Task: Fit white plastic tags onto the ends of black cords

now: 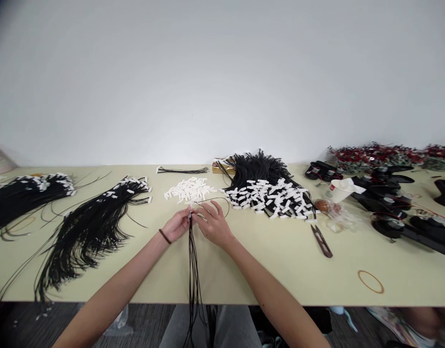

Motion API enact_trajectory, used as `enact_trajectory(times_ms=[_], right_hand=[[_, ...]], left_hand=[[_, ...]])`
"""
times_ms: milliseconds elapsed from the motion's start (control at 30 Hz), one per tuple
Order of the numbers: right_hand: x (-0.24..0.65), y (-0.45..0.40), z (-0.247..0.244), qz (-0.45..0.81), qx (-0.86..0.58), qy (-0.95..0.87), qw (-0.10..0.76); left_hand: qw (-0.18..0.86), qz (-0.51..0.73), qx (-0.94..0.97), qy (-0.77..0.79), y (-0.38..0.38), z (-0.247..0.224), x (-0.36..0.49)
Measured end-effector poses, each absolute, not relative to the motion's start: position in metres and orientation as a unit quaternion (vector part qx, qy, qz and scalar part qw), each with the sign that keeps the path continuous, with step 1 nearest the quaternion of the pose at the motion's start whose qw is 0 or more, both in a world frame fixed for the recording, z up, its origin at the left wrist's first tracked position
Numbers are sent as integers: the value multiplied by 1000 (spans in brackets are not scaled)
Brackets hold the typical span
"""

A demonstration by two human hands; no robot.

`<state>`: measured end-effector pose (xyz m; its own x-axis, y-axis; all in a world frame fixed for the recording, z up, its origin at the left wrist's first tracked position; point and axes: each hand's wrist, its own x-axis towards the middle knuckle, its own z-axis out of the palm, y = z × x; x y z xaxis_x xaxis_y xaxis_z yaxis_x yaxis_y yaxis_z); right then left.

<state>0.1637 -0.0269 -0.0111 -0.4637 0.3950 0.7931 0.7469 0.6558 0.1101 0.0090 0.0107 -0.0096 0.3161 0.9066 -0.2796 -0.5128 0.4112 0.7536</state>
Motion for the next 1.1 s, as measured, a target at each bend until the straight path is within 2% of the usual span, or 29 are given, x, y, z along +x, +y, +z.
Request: enact_trajectory(times_ms=[200,467,933,1100], right_hand=[[160,-25,-14,-265,-319,-821,392],[162,-23,-17,-241,-335,-832,371],[164,-22,-17,-273,-302,-831,379],[163,-21,-18,-230,-316,-838,381]], left_hand=[[750,474,279,368,10,-10,10],[758,456,321,337,6,-13,13],[747,460,339,340,6,-18,14],[742,460,346,343,6,-19,14]])
